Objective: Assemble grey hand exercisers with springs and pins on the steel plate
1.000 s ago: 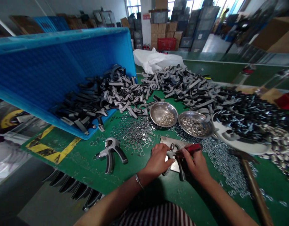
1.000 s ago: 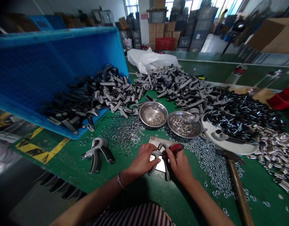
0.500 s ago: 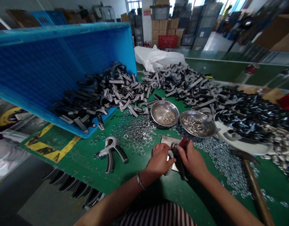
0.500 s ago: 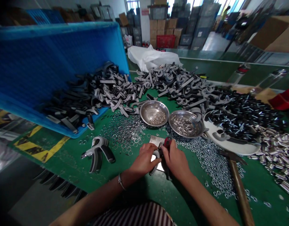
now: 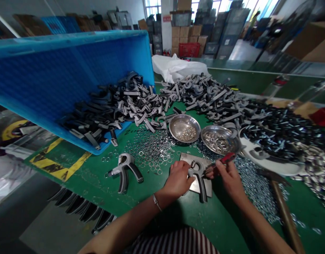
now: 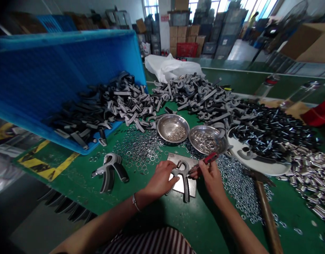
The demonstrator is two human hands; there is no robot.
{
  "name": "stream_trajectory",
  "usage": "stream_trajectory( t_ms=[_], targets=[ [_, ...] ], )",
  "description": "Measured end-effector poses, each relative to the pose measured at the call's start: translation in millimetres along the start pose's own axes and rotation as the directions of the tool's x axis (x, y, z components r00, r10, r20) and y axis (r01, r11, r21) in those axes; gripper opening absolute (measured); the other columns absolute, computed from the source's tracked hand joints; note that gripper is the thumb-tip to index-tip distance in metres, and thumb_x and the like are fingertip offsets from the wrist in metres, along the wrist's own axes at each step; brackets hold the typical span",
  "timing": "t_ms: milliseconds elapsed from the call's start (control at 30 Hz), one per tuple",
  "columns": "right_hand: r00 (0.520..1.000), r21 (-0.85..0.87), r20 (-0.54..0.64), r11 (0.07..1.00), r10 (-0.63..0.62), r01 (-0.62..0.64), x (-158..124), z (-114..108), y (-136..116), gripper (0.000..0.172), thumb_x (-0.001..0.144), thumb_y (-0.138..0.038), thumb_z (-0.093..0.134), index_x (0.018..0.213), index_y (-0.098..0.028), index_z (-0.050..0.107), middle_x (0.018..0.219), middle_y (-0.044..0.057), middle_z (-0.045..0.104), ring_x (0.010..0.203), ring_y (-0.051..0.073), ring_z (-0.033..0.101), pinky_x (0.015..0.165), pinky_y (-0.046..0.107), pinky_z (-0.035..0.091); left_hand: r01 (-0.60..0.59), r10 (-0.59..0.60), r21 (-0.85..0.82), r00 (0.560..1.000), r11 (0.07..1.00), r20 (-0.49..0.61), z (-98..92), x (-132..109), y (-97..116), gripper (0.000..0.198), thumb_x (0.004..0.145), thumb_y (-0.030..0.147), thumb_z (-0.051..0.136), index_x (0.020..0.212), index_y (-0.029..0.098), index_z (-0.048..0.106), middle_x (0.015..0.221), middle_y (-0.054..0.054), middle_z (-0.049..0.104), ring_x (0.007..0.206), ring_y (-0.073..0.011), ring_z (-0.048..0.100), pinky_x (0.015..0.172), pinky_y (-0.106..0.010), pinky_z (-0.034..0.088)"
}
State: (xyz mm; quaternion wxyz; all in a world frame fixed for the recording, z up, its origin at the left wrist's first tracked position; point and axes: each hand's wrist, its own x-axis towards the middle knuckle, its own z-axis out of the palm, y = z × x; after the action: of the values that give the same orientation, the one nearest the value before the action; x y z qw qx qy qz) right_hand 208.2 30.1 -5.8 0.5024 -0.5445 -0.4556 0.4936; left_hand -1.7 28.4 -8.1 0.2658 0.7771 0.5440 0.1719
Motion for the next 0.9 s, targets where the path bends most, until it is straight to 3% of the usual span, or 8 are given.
stream_trajectory(
  t_ms=[200, 433, 500, 633, 700, 900],
  targets=[
    [0.989, -0.224, -0.063, 0.967, -0.136, 0.118, -20.3, 17.4, 14.6, 0.027, 0.092, -0.049, 0.061, 0.102, -0.024, 0.054, 0.091, 0.007, 0.076, 0.080, 0.025, 0.074, 0.078, 0.041, 0.058, 0.017, -0.017, -0.026, 1.000, 1.000, 0.006, 0.0, 0.3, 1.7, 0.034, 0.085, 0.033, 0.065, 0.117, 0.022, 0.059, 0.119, -0.008, 0.058, 0.114, -0.0281, 0.048, 0.100, -0.041, 0.039],
    [0.982, -0.321, -0.077, 0.937, -0.170, 0.137, -20.3, 23.0, 19.8, 0.030, 0.094, -0.053, 0.055, 0.103, -0.025, 0.053, 0.092, 0.007, 0.076, 0.080, 0.027, 0.074, 0.076, 0.040, 0.058, 0.016, -0.016, -0.011, 1.000, 1.000, 0.009, -1.4, -0.1, 2.8, 0.036, 0.086, 0.035, 0.065, 0.118, 0.021, 0.058, 0.119, -0.008, 0.058, 0.114, -0.0287, 0.047, 0.100, -0.042, 0.040],
    [0.976, -0.472, -0.025, 0.863, -0.215, 0.178, -20.6, 25.2, 14.6, 0.030, 0.094, -0.054, 0.052, 0.100, -0.025, 0.053, 0.087, 0.008, 0.075, 0.076, 0.028, 0.073, 0.071, 0.038, 0.056, 0.011, -0.011, -0.008, 1.000, 1.000, 0.010, -2.0, 0.2, 2.5, 0.036, 0.086, 0.036, 0.064, 0.118, 0.020, 0.058, 0.119, -0.009, 0.058, 0.114, -0.0289, 0.047, 0.100, -0.042, 0.039],
    [0.939, -0.731, 0.273, 0.589, -0.209, 0.344, -12.5, 34.2, -3.9, 0.026, 0.098, -0.046, 0.044, 0.097, -0.023, 0.055, 0.085, 0.010, 0.072, 0.076, 0.028, 0.071, 0.068, 0.037, 0.051, 0.008, -0.007, -0.004, 0.999, 1.000, 0.039, -2.8, 0.8, 3.3, 0.030, 0.087, 0.030, 0.061, 0.116, 0.021, 0.059, 0.119, -0.009, 0.058, 0.114, -0.0281, 0.048, 0.100, -0.042, 0.039],
    [0.923, -0.721, 0.347, 0.582, -0.166, 0.376, -4.4, 38.3, -10.3, 0.023, 0.099, -0.042, 0.042, 0.103, -0.022, 0.054, 0.085, 0.009, 0.071, 0.076, 0.027, 0.070, 0.068, 0.036, 0.051, 0.012, -0.012, 0.006, 0.999, 1.000, 0.036, -2.6, 1.0, 4.3, 0.031, 0.087, 0.030, 0.060, 0.117, 0.020, 0.058, 0.119, -0.009, 0.057, 0.114, -0.0284, 0.048, 0.100, -0.042, 0.039],
    [0.924, -0.678, 0.305, 0.629, -0.231, 0.381, 2.0, 42.4, -2.3, 0.024, 0.097, -0.042, 0.042, 0.097, -0.022, 0.055, 0.089, 0.010, 0.071, 0.080, 0.028, 0.069, 0.072, 0.037, 0.052, 0.017, -0.019, 0.046, 0.999, 0.999, 0.029, -4.1, 3.8, 7.9, 0.024, 0.087, 0.025, 0.058, 0.110, 0.018, 0.060, 0.116, -0.010, 0.058, 0.112, -0.0277, 0.049, 0.097, -0.041, 0.040]
  ],
)
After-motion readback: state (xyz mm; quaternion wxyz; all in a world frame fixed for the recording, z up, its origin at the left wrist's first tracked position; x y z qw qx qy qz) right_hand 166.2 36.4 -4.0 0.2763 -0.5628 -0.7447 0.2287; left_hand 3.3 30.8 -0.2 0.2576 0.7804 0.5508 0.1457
